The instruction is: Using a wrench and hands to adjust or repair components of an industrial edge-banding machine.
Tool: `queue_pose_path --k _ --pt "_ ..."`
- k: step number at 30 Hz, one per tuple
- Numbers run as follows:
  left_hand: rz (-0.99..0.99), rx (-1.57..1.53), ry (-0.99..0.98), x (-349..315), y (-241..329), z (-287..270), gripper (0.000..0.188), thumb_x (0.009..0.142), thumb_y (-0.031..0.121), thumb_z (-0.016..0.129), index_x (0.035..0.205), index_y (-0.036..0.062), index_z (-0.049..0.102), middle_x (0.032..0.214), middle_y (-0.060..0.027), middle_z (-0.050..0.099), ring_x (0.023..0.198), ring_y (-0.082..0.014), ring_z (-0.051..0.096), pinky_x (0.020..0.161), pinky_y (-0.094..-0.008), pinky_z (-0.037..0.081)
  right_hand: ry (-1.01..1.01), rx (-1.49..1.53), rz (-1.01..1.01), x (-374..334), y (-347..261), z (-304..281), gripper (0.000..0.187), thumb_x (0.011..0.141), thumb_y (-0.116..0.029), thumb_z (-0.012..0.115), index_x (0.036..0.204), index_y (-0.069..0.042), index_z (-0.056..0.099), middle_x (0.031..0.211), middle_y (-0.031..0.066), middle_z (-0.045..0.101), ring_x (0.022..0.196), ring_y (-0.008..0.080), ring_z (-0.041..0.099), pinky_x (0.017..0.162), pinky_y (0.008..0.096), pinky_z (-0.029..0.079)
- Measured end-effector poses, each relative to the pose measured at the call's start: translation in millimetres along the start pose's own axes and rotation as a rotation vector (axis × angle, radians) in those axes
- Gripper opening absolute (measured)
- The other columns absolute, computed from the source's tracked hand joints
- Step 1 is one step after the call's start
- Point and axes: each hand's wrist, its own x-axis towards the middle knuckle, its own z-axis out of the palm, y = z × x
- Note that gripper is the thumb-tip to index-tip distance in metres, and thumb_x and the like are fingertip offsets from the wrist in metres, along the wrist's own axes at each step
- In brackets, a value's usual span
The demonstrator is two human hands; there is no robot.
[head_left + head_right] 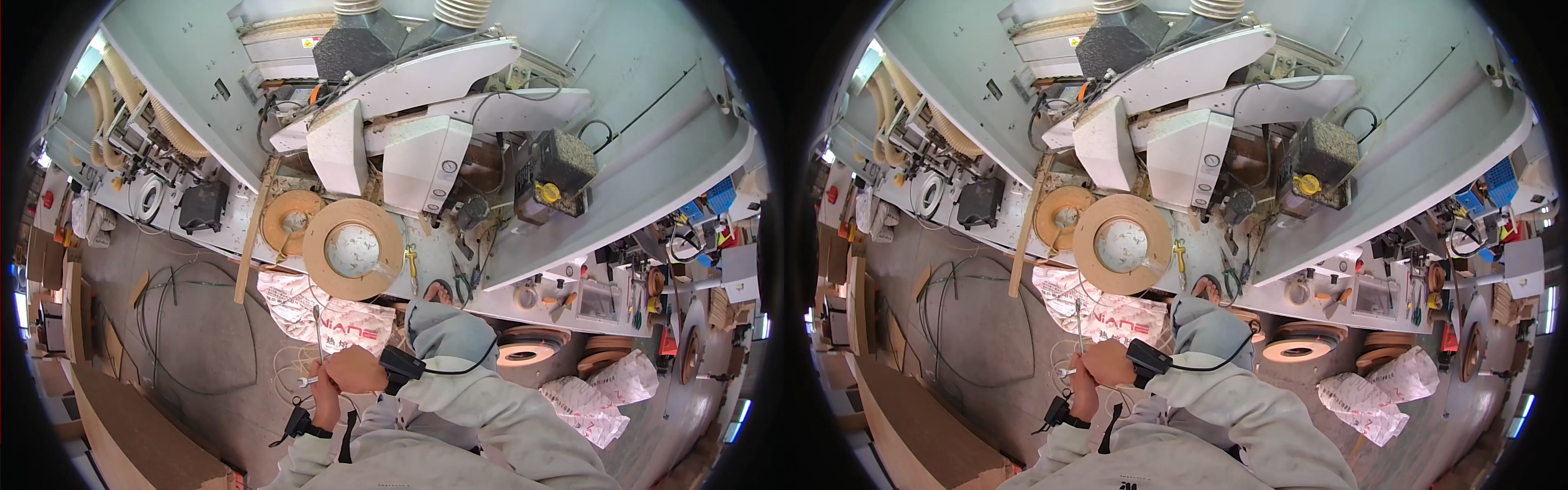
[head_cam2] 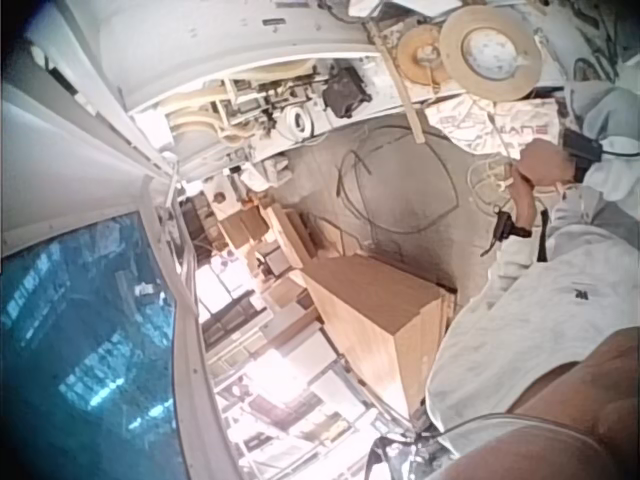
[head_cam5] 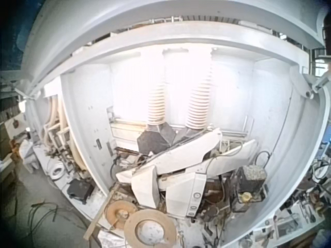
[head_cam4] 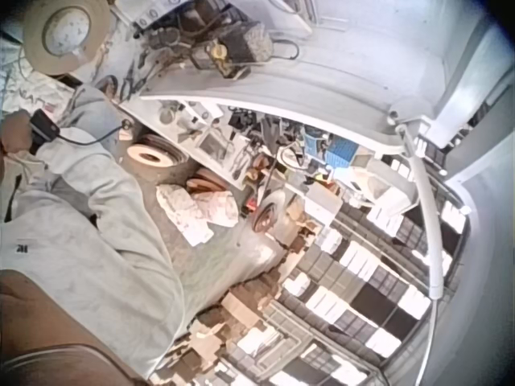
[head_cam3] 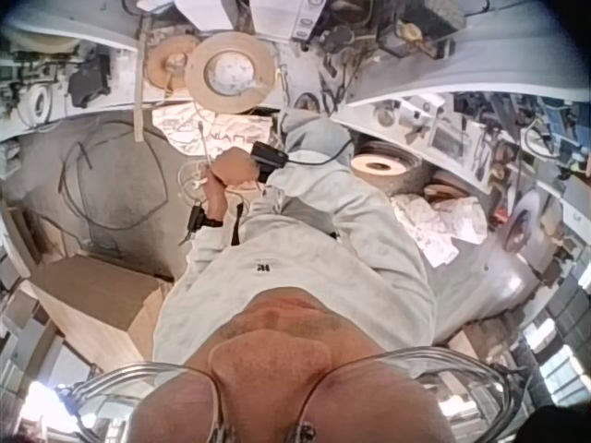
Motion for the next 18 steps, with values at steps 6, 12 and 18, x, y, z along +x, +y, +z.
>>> queue_pose_path --k 6,12,18 --pt "0.006 0.01 0.01 -0.1 -0.7 2.2 0.017 0.104 0.027 0.048 0.091 0.0171 0.052 0.066 0.0081 0.048 0.051 0.0004 0.041 0.044 -0.0189 0.027 0.02 0.01 -0.027 -1.5 2.5 -0.8 0.014 0.073 -0.018 0.07 0.078 -0.005 0.073 0.078 0.0144 0.072 0.072 0.0337 0.072 0.064 0.0433 0.057" --pt "0.036 0.01 -0.012 1.5 -4.0 -1.3 0.019 0.105 0.028 0.047 0.09 0.0168 0.052 0.064 0.0078 0.047 0.05 -0.0003 0.04 0.043 -0.0198 0.026 0.053 0.011 -0.058 -2.1 2.0 -1.7 0.014 0.073 -0.019 0.07 0.076 -0.005 0.073 0.076 0.0142 0.072 0.071 0.0337 0.071 0.063 0.0433 0.057" --pt "0.036 0.006 0.002 0.3 -3.1 -0.8 0.02 0.105 0.028 0.047 0.089 0.0167 0.051 0.063 0.0075 0.046 0.049 -0.0007 0.04 0.043 -0.02 0.027 0.049 0.031 -0.074 -2.4 2.3 -3.7 0.014 0.071 -0.019 0.072 0.075 -0.006 0.073 0.074 0.0132 0.071 0.07 0.0328 0.071 0.062 0.0425 0.057"
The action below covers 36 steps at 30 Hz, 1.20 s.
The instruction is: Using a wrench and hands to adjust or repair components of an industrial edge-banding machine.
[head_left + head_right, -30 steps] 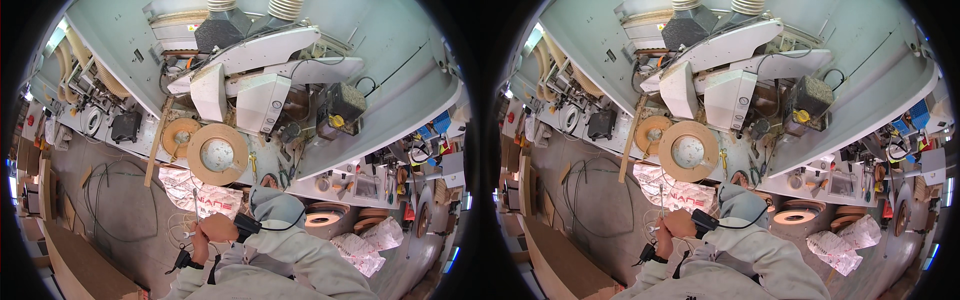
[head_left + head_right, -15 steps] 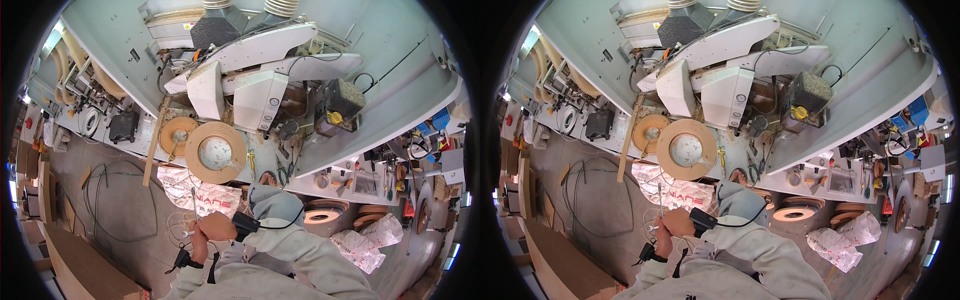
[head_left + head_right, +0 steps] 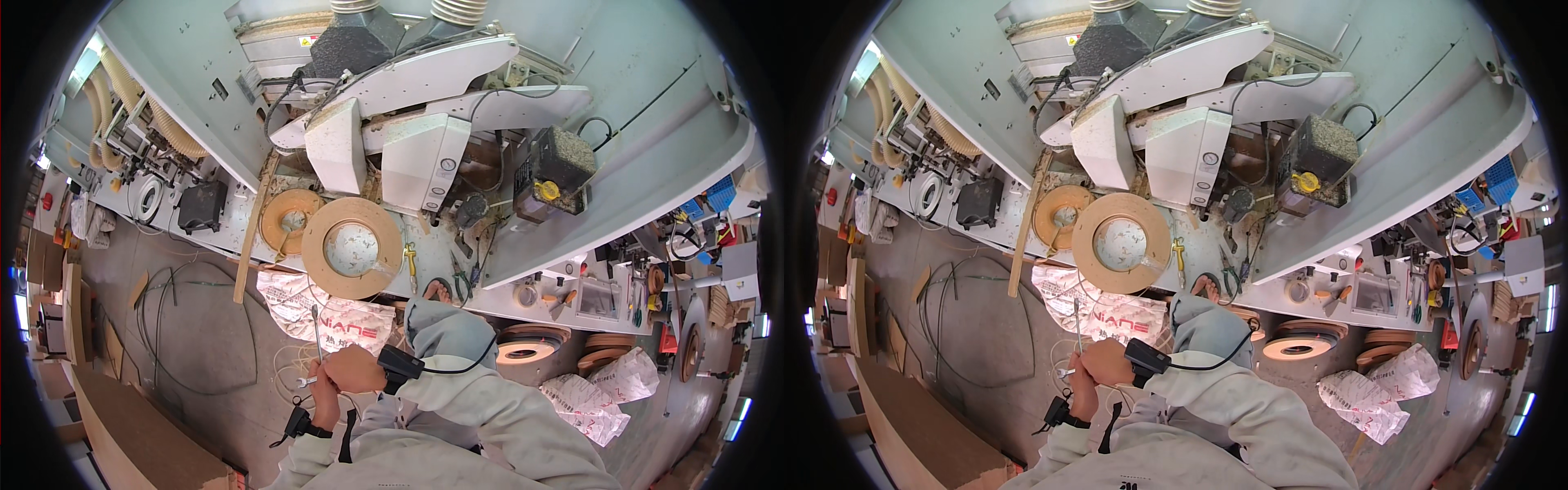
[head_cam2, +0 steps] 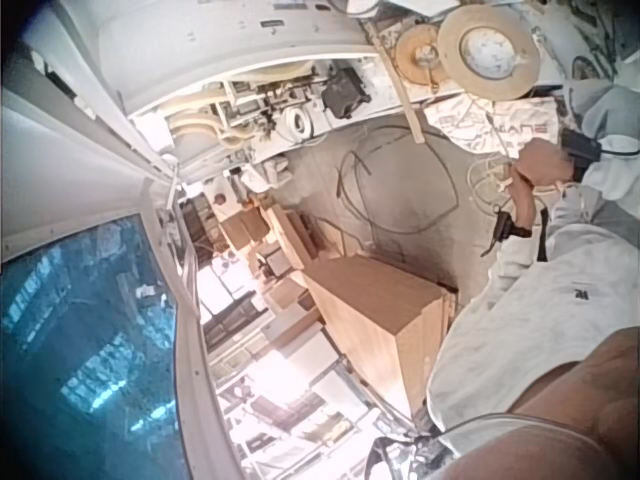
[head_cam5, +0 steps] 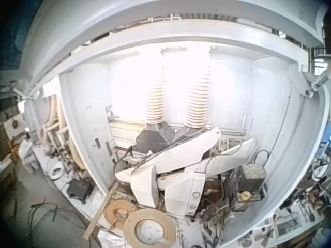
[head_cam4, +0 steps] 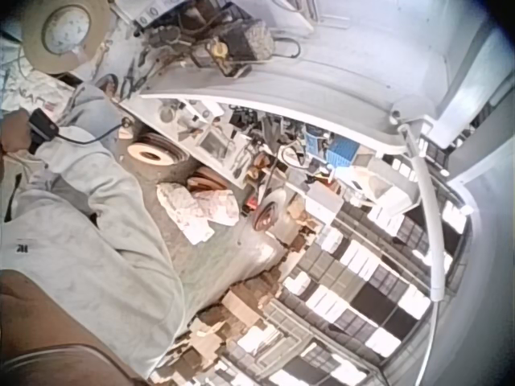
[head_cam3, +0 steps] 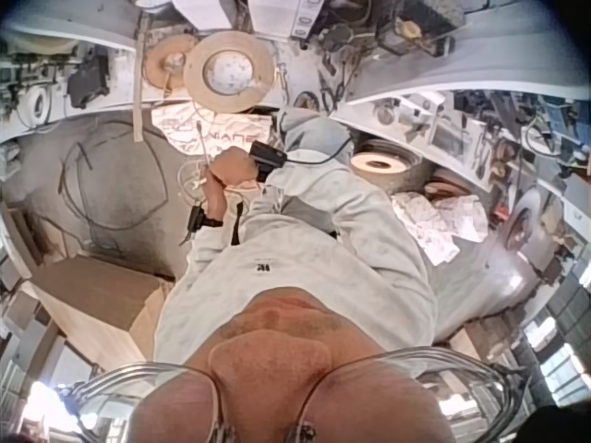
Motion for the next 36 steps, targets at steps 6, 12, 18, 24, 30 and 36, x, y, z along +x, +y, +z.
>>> queue_pose_path --k 6,12,18,24,30,36 --pt "-0.022 0.004 -0.006 0 -1 -1 0.019 0.104 0.028 0.047 0.089 0.0171 0.05 0.064 0.0076 0.047 0.05 -0.0006 0.041 0.044 -0.0198 0.028 0.009 -0.021 0.003 0 1 4 0.013 0.07 -0.019 0.073 0.074 -0.006 0.073 0.074 0.0132 0.071 0.069 0.0322 0.071 0.062 0.0423 0.057" --pt "-0.032 0.008 0.001 -1 2 2 0.019 0.104 0.029 0.047 0.089 0.0175 0.05 0.065 0.0078 0.047 0.051 -0.0003 0.041 0.044 -0.0196 0.027 -0.002 -0.025 0.022 2 2 7 0.013 0.072 -0.018 0.071 0.074 -0.006 0.073 0.074 0.0133 0.072 0.069 0.0323 0.072 0.062 0.0424 0.057" --pt "-0.019 0.054 -0.092 3 -3 -11 0.023 0.106 0.036 0.043 0.093 0.0179 0.048 0.079 0.007 0.055 0.066 -0.0002 0.052 0.051 -0.0186 0.038 0.01 -0.053 0.022 2 0 7 0.012 0.074 -0.018 0.07 0.074 -0.006 0.073 0.074 0.0131 0.072 0.07 0.0322 0.072 0.063 0.0423 0.057" --pt "-0.025 0.077 -0.109 4 -8 -15 0.024 0.107 0.037 0.043 0.093 0.0172 0.048 0.082 0.006 0.055 0.07 -0.0008 0.054 0.054 -0.0191 0.042 -0.002 -0.039 0.039 0 0 6 0.011 0.073 -0.018 0.071 0.075 -0.007 0.073 0.075 0.013 0.072 0.069 0.0319 0.072 0.062 0.0419 0.057" --pt "0.003 0.06 -0.099 8 -22 -25 0.029 0.108 0.042 0.041 0.106 0.0167 0.054 0.094 0.0036 0.063 0.079 -0.0035 0.061 0.06 -0.0204 0.047 0.008 -0.043 0.021 3 5 18 0.011 0.071 -0.019 0.073 0.074 -0.009 0.074 0.075 0.012 0.072 0.071 0.0312 0.072 0.063 0.042 0.056" --pt "-0.045 0.014 0.001 2 -6 -3 0.019 0.104 0.033 0.048 0.094 0.0172 0.049 0.075 0.0065 0.053 0.061 -0.0007 0.049 0.05 -0.0189 0.035 -0.023 -0.137 0.105 10 9 34 0.012 0.072 -0.02 0.072 0.075 -0.008 0.075 0.075 0.0137 0.072 0.07 0.0321 0.072 0.063 0.0429 0.056"
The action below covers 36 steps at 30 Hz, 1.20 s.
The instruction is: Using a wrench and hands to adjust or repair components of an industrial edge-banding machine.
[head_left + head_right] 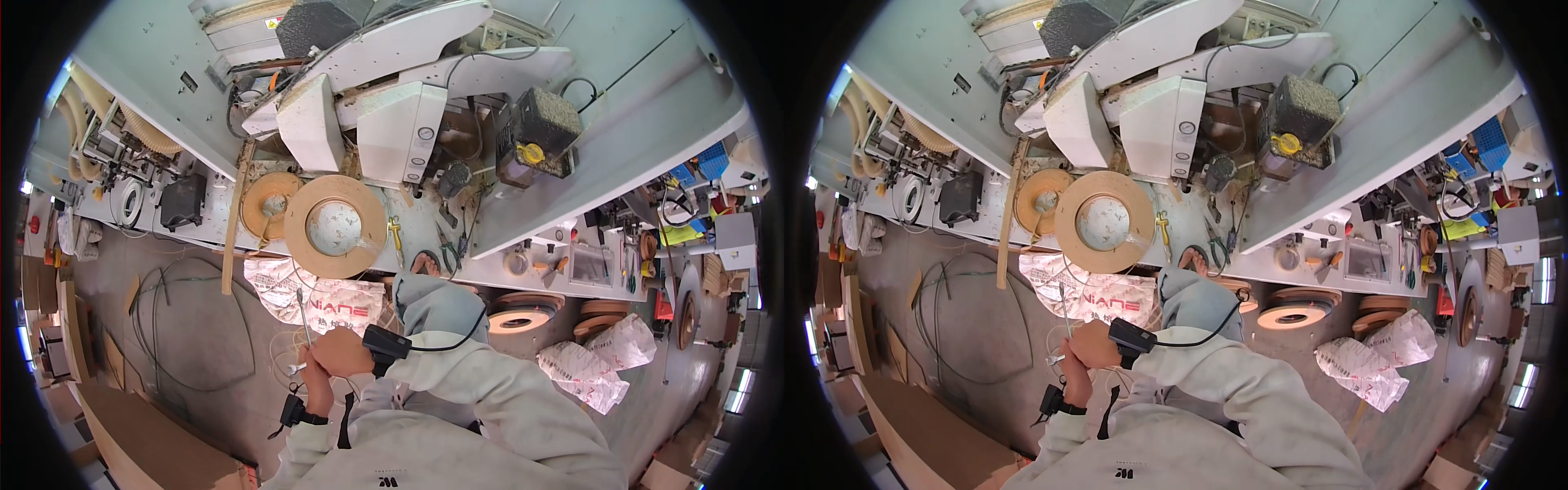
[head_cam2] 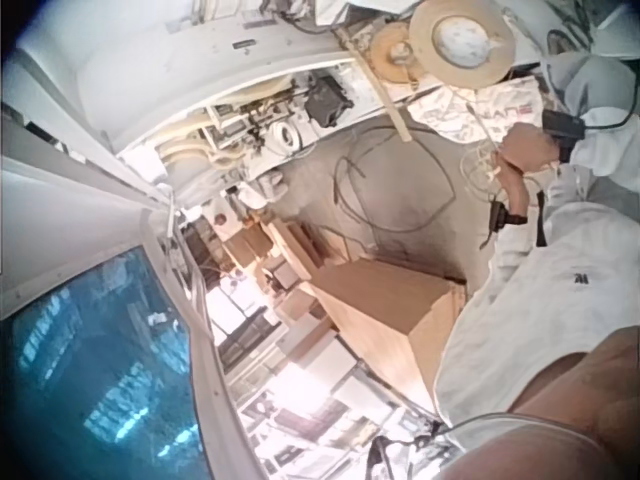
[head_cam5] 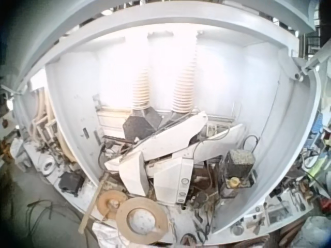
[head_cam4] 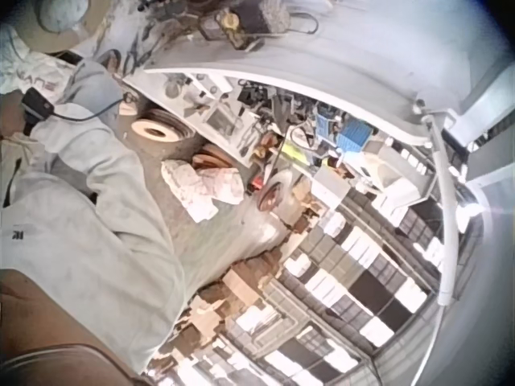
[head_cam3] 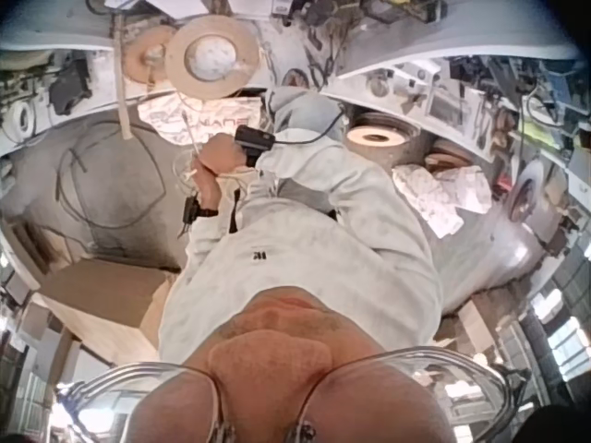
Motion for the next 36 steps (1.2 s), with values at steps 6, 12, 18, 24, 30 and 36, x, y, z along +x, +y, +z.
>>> queue_pose_path --k 6,12,18,24,30,36 --pt "0.0 0.04 -0.015 2 -3 -4 0.02 0.105 0.036 0.046 0.096 0.0182 0.051 0.075 0.0074 0.052 0.063 0.0 0.049 0.052 -0.019 0.036 0.085 0.032 -0.076 -5 1 -9 0.016 0.069 -0.02 0.074 0.075 -0.005 0.074 0.074 0.015 0.071 0.07 0.0321 0.072 0.063 0.0428 0.057" --pt "0.024 0.023 0.004 2 -4 -4 0.021 0.105 0.035 0.047 0.092 0.0187 0.049 0.074 0.0083 0.05 0.061 0.0009 0.046 0.05 -0.0188 0.032 0.096 0.042 -0.111 -6 2 -10 0.017 0.067 -0.02 0.076 0.075 -0.005 0.074 0.073 0.0148 0.071 0.071 0.0322 0.072 0.063 0.0427 0.057" --pt "0.034 0.066 -0.095 10 -10 -22 0.031 0.107 0.045 0.043 0.105 0.0169 0.056 0.089 0.0058 0.064 0.073 -0.0019 0.06 0.056 -0.02 0.042 0.023 -0.023 -0.061 4 1 4 0.017 0.066 -0.02 0.076 0.074 -0.005 0.074 0.072 0.0148 0.071 0.071 0.0326 0.072 0.064 0.0425 0.057" --pt "0.024 0.025 0.026 -2 2 -3 0.018 0.104 0.035 0.048 0.098 0.0185 0.053 0.075 0.008 0.052 0.061 0.0002 0.048 0.05 -0.0188 0.033 -0.026 -0.024 -0.104 1 0 -6 0.017 0.066 -0.019 0.075 0.073 -0.004 0.073 0.071 0.0152 0.07 0.07 0.0329 0.071 0.063 0.0432 0.057" --pt "-0.007 0.004 -0.001 -4 -5 -9 0.022 0.106 0.037 0.046 0.1 0.0166 0.054 0.082 0.0059 0.057 0.069 -0.0012 0.055 0.054 -0.0193 0.04 -0.04 0.017 -0.123 -3 0 -8 0.016 0.067 -0.017 0.073 0.073 -0.003 0.073 0.071 0.016 0.069 0.068 0.0332 0.071 0.062 0.0438 0.057" --pt "0.126 -0.073 0.118 9 -31 -39 0.034 0.107 0.044 0.044 0.106 0.0126 0.057 0.096 0.0033 0.063 0.08 -0.0053 0.06 0.062 -0.0216 0.046 0.049 0.107 -0.219 -4 -15 -27 0.012 0.064 -0.014 0.073 0.069 -0.003 0.07 0.07 0.0152 0.069 0.067 0.0324 0.071 0.058 0.0423 0.055"
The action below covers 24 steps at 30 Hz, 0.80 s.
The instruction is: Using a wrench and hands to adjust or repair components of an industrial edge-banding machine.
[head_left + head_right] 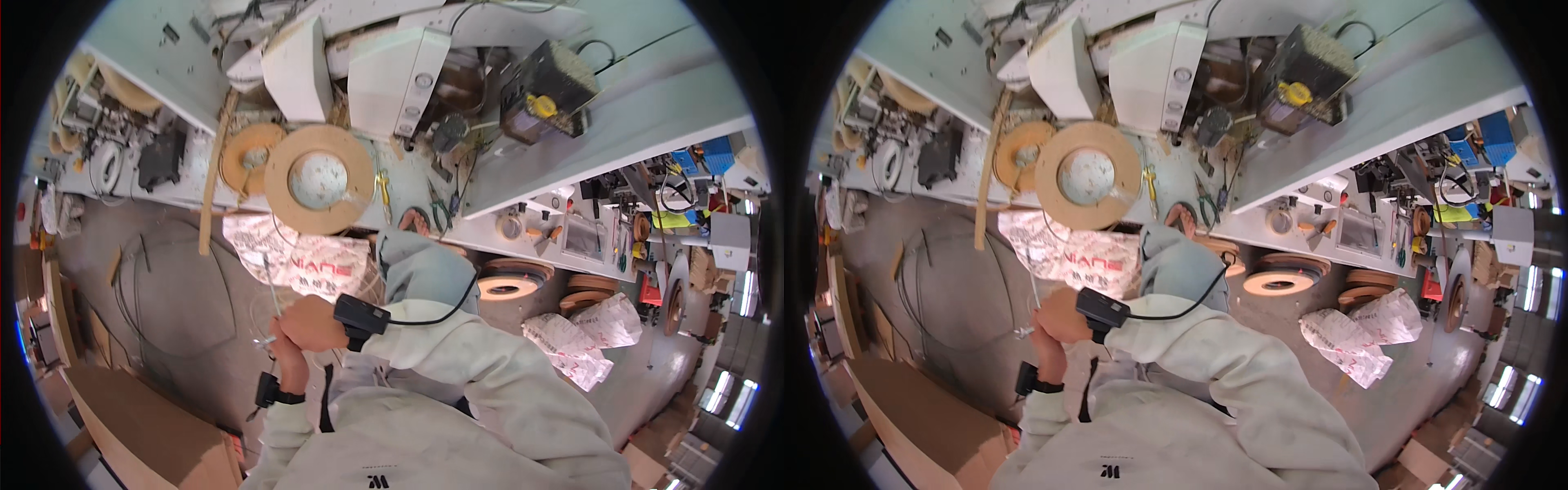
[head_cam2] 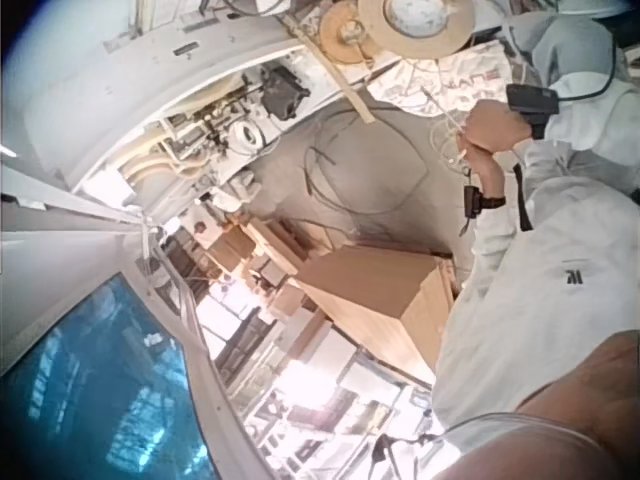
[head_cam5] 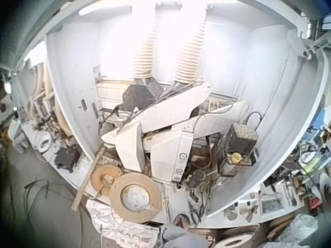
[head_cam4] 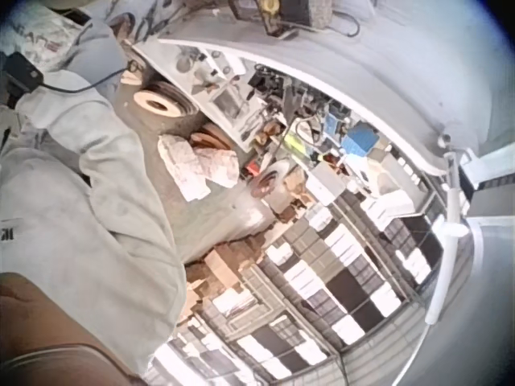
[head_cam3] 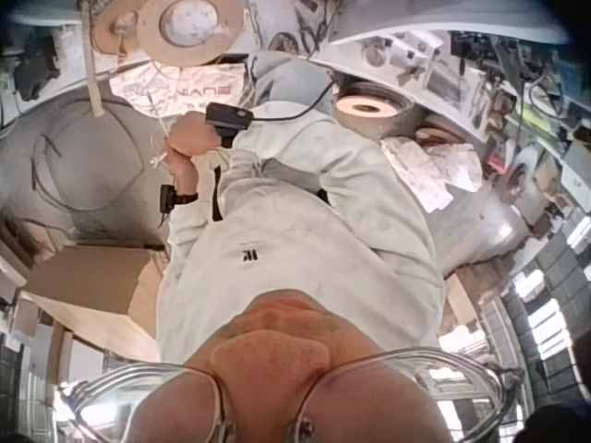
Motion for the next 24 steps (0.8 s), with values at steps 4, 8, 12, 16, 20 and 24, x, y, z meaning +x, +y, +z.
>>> queue_pose_path --k 4,8,12,16,20,24 --pt "-0.18 0.059 0.032 -21 21 -2 0.032 0.107 0.044 0.044 0.104 0.015 0.059 0.084 0.0059 0.061 0.07 -0.0013 0.056 0.056 -0.0207 0.04 0.022 0.037 -0.087 1 5 37 0.012 0.064 -0.013 0.074 0.067 -0.003 0.069 0.067 0.016 0.067 0.065 0.035 0.069 0.056 0.0435 0.053" --pt "-0.247 0.004 0.13 -40 21 -7 0.031 0.105 0.043 0.046 0.103 0.0159 0.061 0.079 0.0071 0.061 0.064 -0.0015 0.054 0.051 -0.0211 0.035 0.064 0.069 -0.185 -3 -4 60 0.013 0.065 -0.013 0.072 0.067 -0.001 0.068 0.066 0.0164 0.066 0.066 0.0367 0.068 0.056 0.0439 0.053" --pt "-0.272 -0.016 0.141 -49 12 -26 0.028 0.105 0.041 0.048 0.103 0.0169 0.061 0.08 0.007 0.062 0.064 -0.0013 0.055 0.051 -0.02 0.035 0.02 0.059 -0.175 -2 -12 68 0.013 0.067 -0.012 0.07 0.07 0.001 0.07 0.068 0.0177 0.068 0.066 0.037 0.069 0.056 0.044 0.054" --pt "-0.258 -0.031 0.09 -57 11 -33 0.022 0.104 0.038 0.049 0.098 0.0187 0.058 0.078 0.0077 0.06 0.061 -0.0003 0.053 0.05 -0.019 0.034 -0.02 0.085 -0.139 -6 -18 75 0.013 0.068 -0.011 0.069 0.073 0.001 0.071 0.071 0.0188 0.069 0.068 0.0375 0.07 0.057 0.0436 0.054" --pt "-0.23 -0.038 0.1 -63 5 -46 0.022 0.103 0.036 0.052 0.089 0.0198 0.053 0.07 0.0092 0.053 0.054 -0.0001 0.047 0.047 -0.0187 0.03 -0.119 0.087 -0.125 -8 -28 65 0.011 0.066 -0.009 0.069 0.071 0.0 0.071 0.071 0.0184 0.069 0.068 0.0369 0.07 0.057 0.0435 0.054" --pt "-0.228 -0.064 0.13 -70 3 -50 0.023 0.103 0.034 0.052 0.085 0.0201 0.05 0.066 0.0095 0.048 0.052 -0.0003 0.043 0.046 -0.0191 0.028 -0.276 0.094 -0.111 -7 -32 56 0.009 0.061 -0.007 0.072 0.069 -0.002 0.07 0.069 0.0169 0.07 0.067 0.0357 0.071 0.057 0.0424 0.054"
